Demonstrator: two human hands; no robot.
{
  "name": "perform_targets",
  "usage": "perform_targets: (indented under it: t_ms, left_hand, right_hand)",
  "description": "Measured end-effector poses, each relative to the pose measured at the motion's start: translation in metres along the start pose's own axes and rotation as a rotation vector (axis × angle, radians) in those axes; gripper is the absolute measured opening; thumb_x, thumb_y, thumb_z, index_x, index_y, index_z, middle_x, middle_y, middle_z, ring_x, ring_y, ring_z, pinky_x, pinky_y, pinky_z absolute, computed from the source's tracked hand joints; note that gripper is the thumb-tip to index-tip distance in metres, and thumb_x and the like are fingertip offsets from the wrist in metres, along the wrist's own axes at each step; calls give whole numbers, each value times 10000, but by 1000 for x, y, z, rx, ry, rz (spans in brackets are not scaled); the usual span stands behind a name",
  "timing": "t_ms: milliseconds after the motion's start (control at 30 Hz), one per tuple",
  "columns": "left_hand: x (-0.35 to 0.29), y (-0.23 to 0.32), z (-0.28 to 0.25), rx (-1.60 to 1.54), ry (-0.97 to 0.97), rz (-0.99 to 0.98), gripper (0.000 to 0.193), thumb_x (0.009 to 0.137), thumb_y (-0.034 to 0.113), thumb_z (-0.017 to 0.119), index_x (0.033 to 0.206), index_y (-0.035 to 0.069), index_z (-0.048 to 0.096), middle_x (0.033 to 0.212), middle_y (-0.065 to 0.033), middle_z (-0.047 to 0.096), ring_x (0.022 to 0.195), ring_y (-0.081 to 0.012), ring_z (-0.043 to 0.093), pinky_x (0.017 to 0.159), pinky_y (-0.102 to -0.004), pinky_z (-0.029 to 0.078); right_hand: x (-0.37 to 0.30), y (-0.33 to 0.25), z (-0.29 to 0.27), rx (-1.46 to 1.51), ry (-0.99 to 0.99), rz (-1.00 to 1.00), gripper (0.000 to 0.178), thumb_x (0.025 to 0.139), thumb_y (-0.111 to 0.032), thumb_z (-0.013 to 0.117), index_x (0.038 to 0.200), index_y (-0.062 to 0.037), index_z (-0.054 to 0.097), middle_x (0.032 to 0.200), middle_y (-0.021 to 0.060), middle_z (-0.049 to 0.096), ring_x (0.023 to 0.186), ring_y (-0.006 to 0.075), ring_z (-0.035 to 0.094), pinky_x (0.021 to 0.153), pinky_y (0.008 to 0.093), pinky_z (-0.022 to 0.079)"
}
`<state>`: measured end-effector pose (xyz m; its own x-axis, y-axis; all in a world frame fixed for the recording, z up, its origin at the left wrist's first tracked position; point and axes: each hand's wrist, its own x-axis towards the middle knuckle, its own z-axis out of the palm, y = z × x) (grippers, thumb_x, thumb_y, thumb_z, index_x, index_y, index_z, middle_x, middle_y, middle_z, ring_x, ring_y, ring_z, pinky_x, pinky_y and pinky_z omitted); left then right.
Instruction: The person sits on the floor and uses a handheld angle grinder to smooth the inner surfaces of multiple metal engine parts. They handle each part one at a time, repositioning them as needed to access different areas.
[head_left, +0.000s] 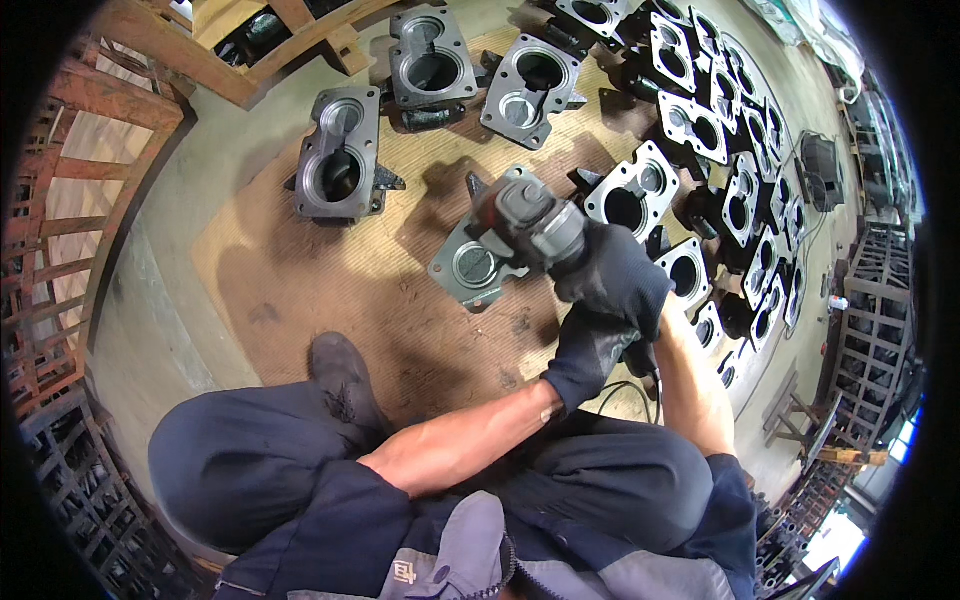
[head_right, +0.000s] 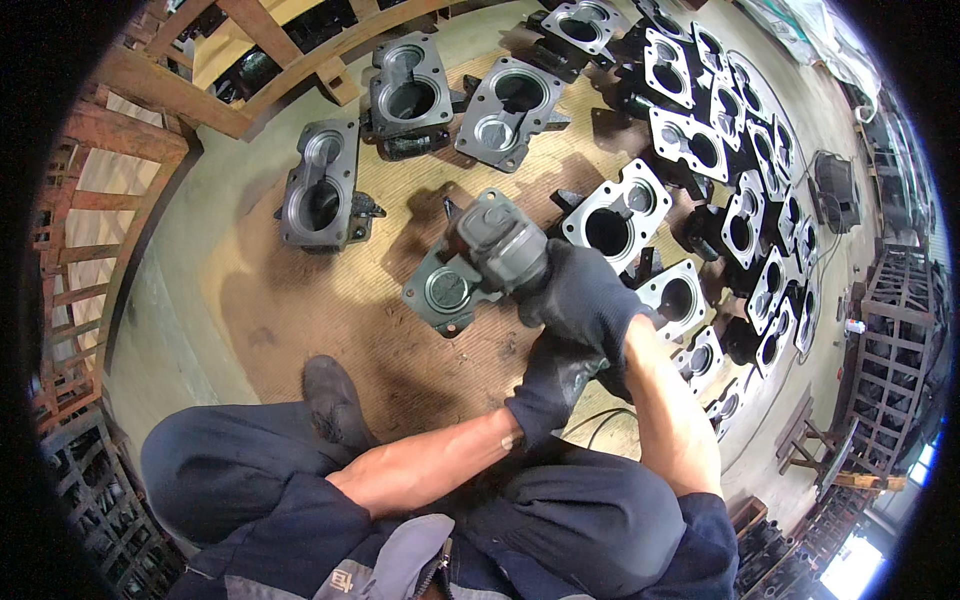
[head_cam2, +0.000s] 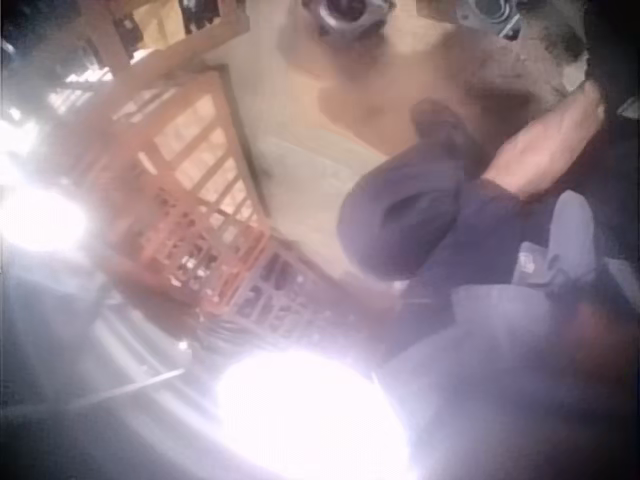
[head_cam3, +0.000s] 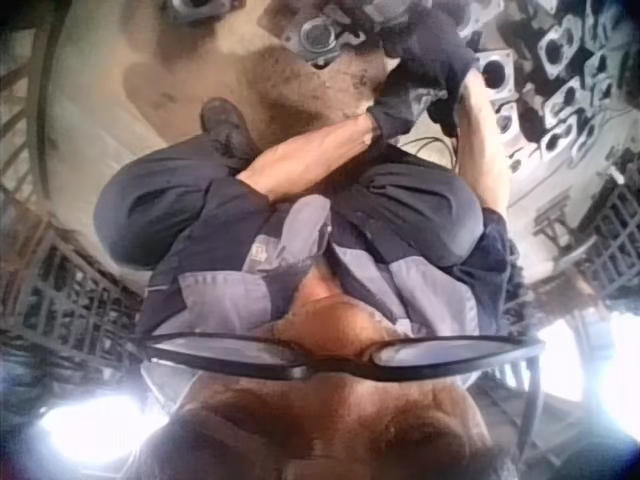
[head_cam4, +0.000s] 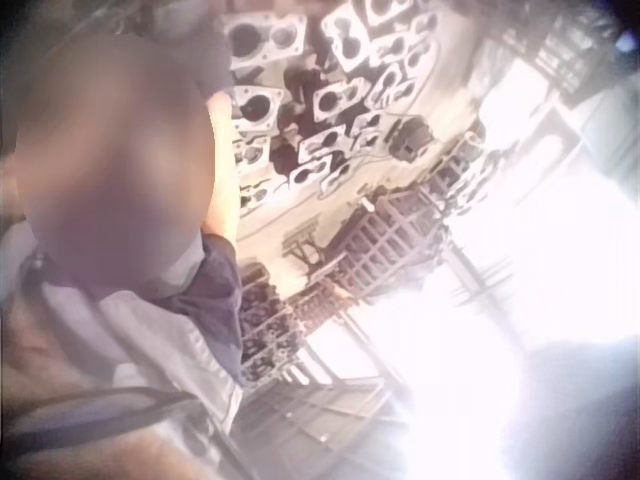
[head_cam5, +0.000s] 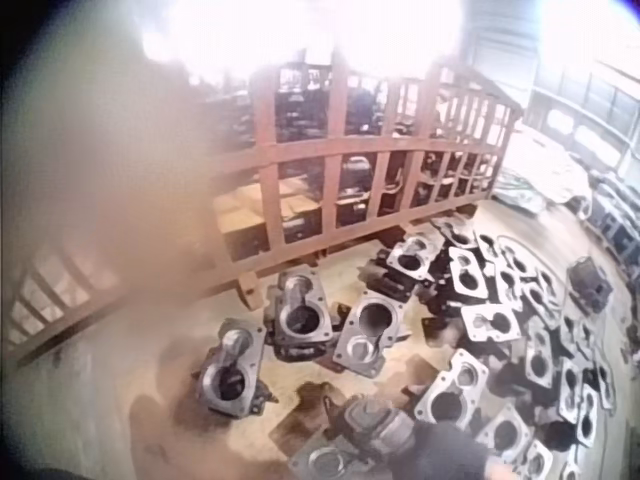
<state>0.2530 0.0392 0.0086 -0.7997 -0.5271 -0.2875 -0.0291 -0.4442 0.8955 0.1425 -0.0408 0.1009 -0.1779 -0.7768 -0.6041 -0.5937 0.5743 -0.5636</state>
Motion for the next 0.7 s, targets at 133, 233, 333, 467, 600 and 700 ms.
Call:
perform_targets:
  t_ms: [133,233,333,467,600,700]
  left_hand:
    - [26,40,-7,56,0,11,246,933,108,678,1131,-35,657,1078,-142,712,1017,-181,656,891,-340,523]
    - [20,46,-10,-76,-6,-88,192,915,122,699,1032,-30,692,975,-138,732,965,-223,685,849,-344,531]
    - [-4,38,-11,-2,65,-44,219,917,126,695,1075,-25,679,1031,-142,718,1013,-232,673,888,-345,515]
    - [-23,-15,8,73,131,64,347,904,96,701,1224,-6,614,1180,-142,665,1121,-217,614,968,-339,476]
    - [-43,-2,9,-68,215,38,274,955,113,636,1197,-14,624,1147,-142,664,1077,-239,624,959,-339,473]
    - [-56,-9,12,-158,214,30,277,974,123,611,1215,-15,621,1178,-151,660,1091,-243,620,977,-338,464]
  right_hand:
    - [2,1,-21,128,159,-81,452,624,-154,765,1049,-8,710,878,156,737,811,278,700,802,342,547]
    - [2,-8,-17,34,94,48,470,621,-159,766,1063,-11,705,889,154,735,811,273,696,793,341,546]
    - [-2,-8,3,11,24,36,482,615,-170,780,1065,-17,695,910,189,729,863,344,706,809,367,551]
    - [-18,-29,14,-97,-29,-35,546,613,-233,804,1100,-18,680,921,206,728,877,377,709,818,385,558]
    - [-22,-34,22,-230,-107,-26,582,622,-277,801,1120,-11,661,912,224,726,889,386,710,818,403,564]
    - [-27,-34,31,-268,-119,-56,564,616,-267,803,1092,-5,653,902,238,718,885,403,703,804,420,560]
